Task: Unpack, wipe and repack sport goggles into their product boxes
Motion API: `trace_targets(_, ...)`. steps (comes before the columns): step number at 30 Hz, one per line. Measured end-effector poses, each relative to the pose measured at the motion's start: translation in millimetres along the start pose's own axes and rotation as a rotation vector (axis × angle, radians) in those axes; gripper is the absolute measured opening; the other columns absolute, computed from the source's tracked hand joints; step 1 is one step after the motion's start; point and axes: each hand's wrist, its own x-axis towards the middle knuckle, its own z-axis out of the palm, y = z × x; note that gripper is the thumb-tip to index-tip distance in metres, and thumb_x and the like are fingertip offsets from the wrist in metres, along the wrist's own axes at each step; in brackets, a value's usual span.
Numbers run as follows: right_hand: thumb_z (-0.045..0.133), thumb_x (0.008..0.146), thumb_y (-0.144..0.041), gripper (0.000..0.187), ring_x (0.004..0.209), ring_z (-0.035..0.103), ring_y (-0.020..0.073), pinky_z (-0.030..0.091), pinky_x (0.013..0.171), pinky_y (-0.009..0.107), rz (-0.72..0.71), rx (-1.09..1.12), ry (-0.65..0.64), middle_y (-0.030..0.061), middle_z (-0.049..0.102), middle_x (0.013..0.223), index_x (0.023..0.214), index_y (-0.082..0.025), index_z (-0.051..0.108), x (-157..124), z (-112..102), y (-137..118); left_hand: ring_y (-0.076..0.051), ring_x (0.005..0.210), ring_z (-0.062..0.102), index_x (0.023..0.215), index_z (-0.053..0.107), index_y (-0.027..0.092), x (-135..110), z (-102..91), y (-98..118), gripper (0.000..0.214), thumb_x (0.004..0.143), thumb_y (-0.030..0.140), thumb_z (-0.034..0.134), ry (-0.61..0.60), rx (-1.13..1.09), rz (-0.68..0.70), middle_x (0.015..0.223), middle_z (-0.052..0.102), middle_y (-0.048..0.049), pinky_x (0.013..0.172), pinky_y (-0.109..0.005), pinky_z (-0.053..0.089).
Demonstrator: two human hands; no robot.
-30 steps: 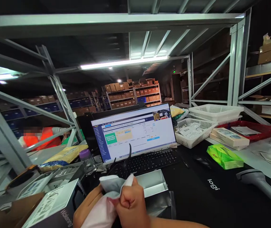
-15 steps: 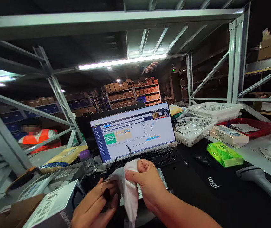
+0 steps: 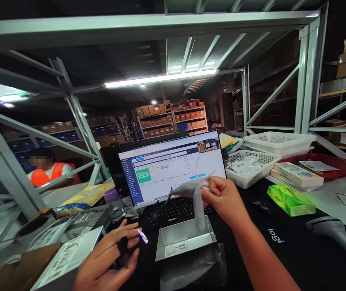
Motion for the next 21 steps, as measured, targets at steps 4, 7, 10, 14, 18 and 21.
trace_targets(4, 0.08, 0.071, -0.035, 0.057, 0.049, 0.023, 0.0096, 0.019, 0.048, 0.026, -0.146, -0.11, 0.055, -0.0064, 0.032, 0.048, 0.051, -0.024, 0.028, -5, -11, -13, -0.018, 0.109, 0.069, 0.091, 0.066, 0.019, 6, 0.2, 5, 0.017, 0.083, 0.005, 0.064, -0.109, -0.044, 0.026, 0.099, 0.075, -0.0048, 0.104, -0.041, 0.056)
trace_targets(7, 0.077, 0.076, -0.036, 0.057, 0.05, 0.026, 0.0103, 0.021, 0.049, 0.027, -0.169, -0.168, -0.017, -0.0056, 0.033, 0.049, 0.052, -0.023, 0.027, -14, 2, -14, -0.017, 0.11, 0.069, 0.091, 0.066, 0.02, 10, -0.2, 11, 0.016, 0.084, 0.005, 0.063, -0.183, -0.048, 0.059, 0.098, 0.075, -0.0046, 0.107, -0.04, 0.054)
trace_targets(10, 0.073, 0.083, -0.039, 0.057, 0.052, 0.028, 0.0105, 0.022, 0.05, 0.027, -0.127, -0.217, -0.287, -0.0058, 0.034, 0.052, 0.054, -0.023, 0.026, -25, 21, -10, -0.015, 0.11, 0.068, 0.088, 0.066, 0.02, 11, 0.0, 18, 0.017, 0.084, 0.005, 0.061, -0.287, -0.049, 0.075, 0.099, 0.075, -0.0029, 0.111, -0.038, 0.05)
trace_targets(14, 0.073, 0.087, -0.038, 0.052, 0.054, 0.03, 0.009, 0.022, 0.052, 0.024, -0.07, -0.37, -0.901, -0.0079, 0.038, 0.055, 0.057, -0.02, 0.033, -30, 33, 1, -0.014, 0.101, 0.07, 0.081, 0.063, 0.02, 8, 3.0, 27, 0.014, 0.084, 0.007, 0.06, -0.386, -0.055, 0.06, 0.099, 0.075, -0.0007, 0.11, -0.037, 0.051)
trace_targets(18, 0.081, 0.079, -0.038, 0.056, 0.053, 0.028, 0.0069, 0.022, 0.049, 0.022, 0.027, -0.202, -1.177, -0.0104, 0.033, 0.054, 0.057, -0.019, 0.033, -19, 28, 14, -0.012, 0.077, 0.068, 0.073, 0.057, 0.019, 8, 7.8, 34, 0.014, 0.083, 0.012, 0.062, -0.356, -0.046, 0.01, 0.085, 0.07, 0.0014, 0.094, -0.035, 0.059)
trace_targets(21, 0.078, 0.081, -0.037, 0.056, 0.054, 0.025, 0.0069, 0.022, 0.049, 0.022, 0.095, -0.149, -1.137, -0.0106, 0.03, 0.056, 0.058, -0.02, 0.03, -20, 32, 13, -0.012, 0.069, 0.064, 0.07, 0.052, 0.019, 6, 12.5, 39, 0.018, 0.084, 0.013, 0.063, -0.376, -0.057, 0.043, 0.077, 0.067, 0.0018, 0.086, -0.034, 0.06)
